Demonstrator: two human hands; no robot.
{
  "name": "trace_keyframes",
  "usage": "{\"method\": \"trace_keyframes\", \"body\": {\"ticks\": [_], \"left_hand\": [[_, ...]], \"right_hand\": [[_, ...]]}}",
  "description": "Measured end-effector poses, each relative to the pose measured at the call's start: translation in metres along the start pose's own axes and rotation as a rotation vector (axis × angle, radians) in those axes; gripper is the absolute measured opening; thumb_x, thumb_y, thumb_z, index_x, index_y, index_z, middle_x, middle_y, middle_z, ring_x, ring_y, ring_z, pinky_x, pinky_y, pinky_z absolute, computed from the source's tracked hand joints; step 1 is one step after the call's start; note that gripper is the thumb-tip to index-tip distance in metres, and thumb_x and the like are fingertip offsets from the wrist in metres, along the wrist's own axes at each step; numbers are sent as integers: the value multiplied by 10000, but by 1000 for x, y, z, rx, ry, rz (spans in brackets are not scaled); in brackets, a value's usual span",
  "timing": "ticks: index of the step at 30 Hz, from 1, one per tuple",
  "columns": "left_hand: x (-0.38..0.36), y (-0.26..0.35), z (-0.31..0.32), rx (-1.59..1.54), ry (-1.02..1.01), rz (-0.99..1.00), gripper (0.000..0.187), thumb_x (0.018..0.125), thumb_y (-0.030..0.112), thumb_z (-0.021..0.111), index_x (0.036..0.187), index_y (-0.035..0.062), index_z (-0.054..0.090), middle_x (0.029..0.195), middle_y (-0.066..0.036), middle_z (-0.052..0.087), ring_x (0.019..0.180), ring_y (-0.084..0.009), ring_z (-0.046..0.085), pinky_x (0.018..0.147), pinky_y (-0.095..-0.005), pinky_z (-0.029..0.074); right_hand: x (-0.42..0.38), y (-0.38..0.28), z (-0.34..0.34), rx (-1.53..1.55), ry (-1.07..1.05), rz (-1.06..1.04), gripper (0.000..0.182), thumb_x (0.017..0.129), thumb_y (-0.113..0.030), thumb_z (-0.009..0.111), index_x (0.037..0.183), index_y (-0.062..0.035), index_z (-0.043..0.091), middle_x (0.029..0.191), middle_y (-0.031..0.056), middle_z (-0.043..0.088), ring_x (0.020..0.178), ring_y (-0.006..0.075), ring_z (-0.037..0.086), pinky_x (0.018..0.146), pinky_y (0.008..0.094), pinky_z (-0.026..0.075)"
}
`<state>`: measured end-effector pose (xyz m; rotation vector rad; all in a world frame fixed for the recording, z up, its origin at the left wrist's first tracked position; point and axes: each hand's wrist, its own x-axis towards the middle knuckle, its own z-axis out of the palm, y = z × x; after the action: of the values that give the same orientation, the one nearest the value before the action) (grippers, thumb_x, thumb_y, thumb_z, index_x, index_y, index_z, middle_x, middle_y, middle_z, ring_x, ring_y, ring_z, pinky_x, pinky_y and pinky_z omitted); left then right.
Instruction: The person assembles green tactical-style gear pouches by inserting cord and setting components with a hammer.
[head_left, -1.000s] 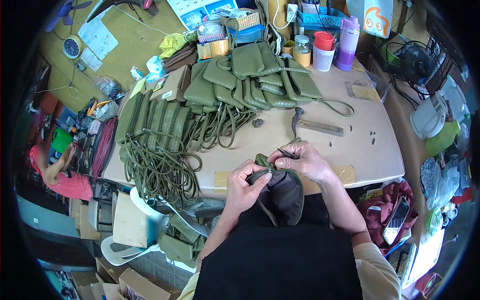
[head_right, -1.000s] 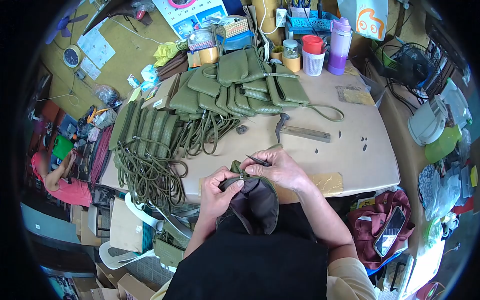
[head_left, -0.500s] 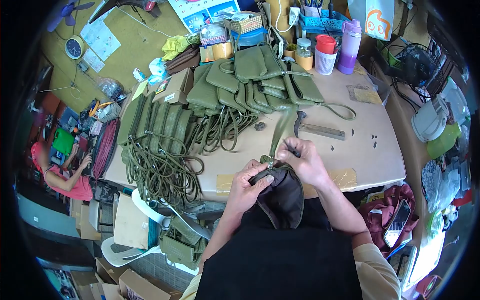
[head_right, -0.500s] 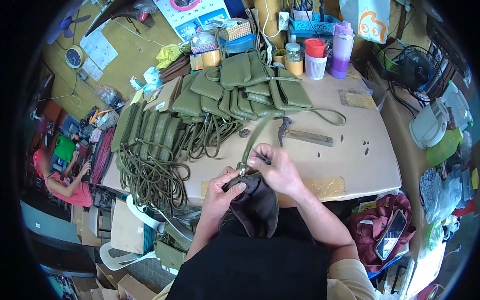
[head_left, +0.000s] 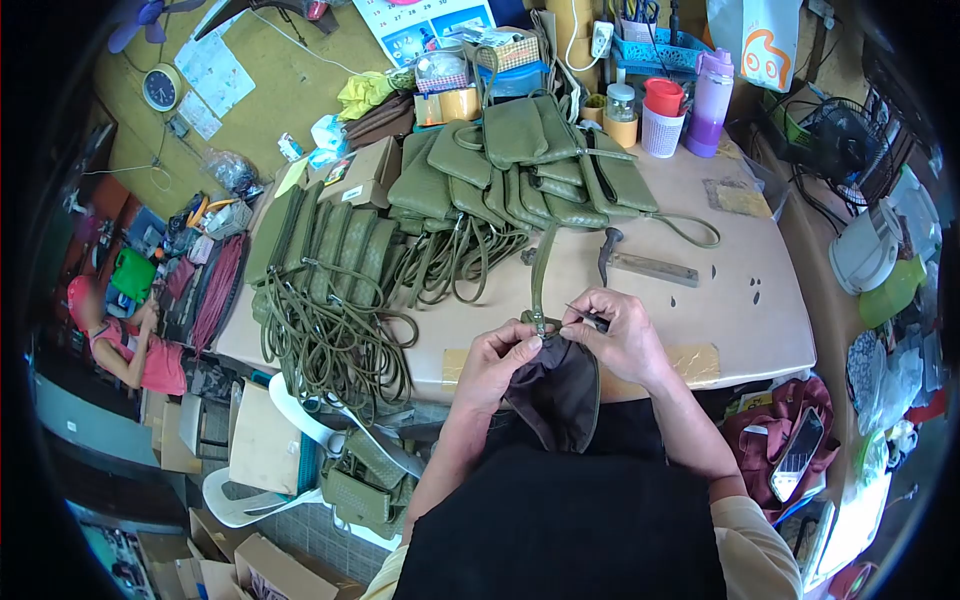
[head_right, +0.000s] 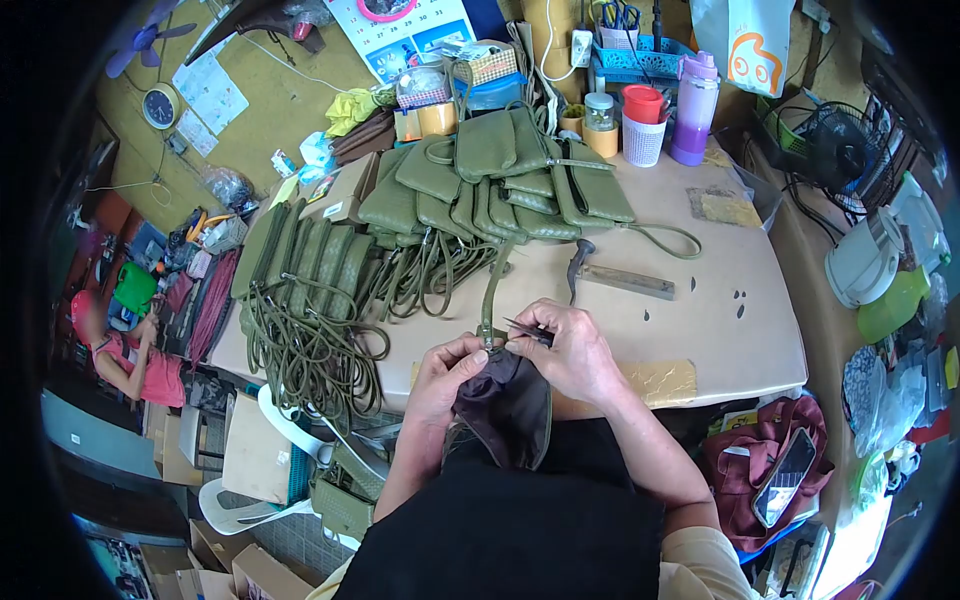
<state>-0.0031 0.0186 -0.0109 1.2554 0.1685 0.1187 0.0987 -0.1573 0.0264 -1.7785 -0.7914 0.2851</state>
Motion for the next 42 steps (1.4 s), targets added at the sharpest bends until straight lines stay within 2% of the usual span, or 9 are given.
{"method": "trace_keyframes", "body": {"ticks": [5,10,18,21,24,29,35,39,42], "left_hand": [[-1,-4,2,3,12,21,227,851,89,698,1046,-28,686,922,11,613,866,-77,572,795,-213,440],[-3,1,7,170,98,148,250,865,116,711,1049,-50,677,829,27,541,697,-43,470,614,-189,376],[-6,1,7,413,69,291,261,850,109,723,1060,-41,682,800,26,540,664,-35,425,573,-189,326],[-9,8,10,271,30,229,239,853,83,709,1063,-29,686,812,25,543,701,-44,451,622,-189,355],[-5,6,5,28,1,126,216,859,58,692,1061,-17,681,851,17,549,768,-56,487,706,-195,390],[-1,-6,6,-174,107,51,182,864,30,674,1042,5,649,940,-2,550,857,-68,524,816,-212,418],[4,-18,14,491,398,661,153,786,-76,679,909,15,679,842,-76,627,806,-157,587,741,-259,486],[1,-11,22,877,424,1077,196,703,-96,726,857,22,706,818,-99,623,739,-219,600,666,-282,489],[4,-10,21,856,424,1138,203,683,-116,727,835,12,687,817,-97,626,736,-229,606,649,-299,499]], "right_hand": [[-4,-5,9,-19,156,-189,252,780,-84,729,1005,-30,630,933,102,637,851,266,661,753,369,516],[-10,-14,2,-178,80,-162,216,768,-84,728,968,-55,652,909,82,617,827,285,650,719,387,512],[-7,-7,2,-242,66,-264,204,743,-39,725,938,-59,671,869,90,625,792,290,641,708,366,508],[-6,5,5,-84,32,-247,156,778,-15,707,929,-34,673,862,69,641,790,217,654,711,316,500],[-1,18,3,708,95,47,154,860,-39,679,995,17,626,862,1,594,805,65,559,700,230,461],[-5,5,2,453,145,-44,312,849,-75,709,1094,1,532,792,-22,508,749,47,495,691,200,422],[-16,-3,10,526,-92,14,278,827,-140,755,992,12,589,800,-23,550,717,35,474,645,189,401],[-19,-19,3,321,-93,80,284,796,-198,794,909,35,677,798,62,673,749,95,608,713,253,511],[-22,-20,12,271,-73,11,248,795,-143,782,935,41,691,812,83,692,753,99,629,719,262,529]]}}
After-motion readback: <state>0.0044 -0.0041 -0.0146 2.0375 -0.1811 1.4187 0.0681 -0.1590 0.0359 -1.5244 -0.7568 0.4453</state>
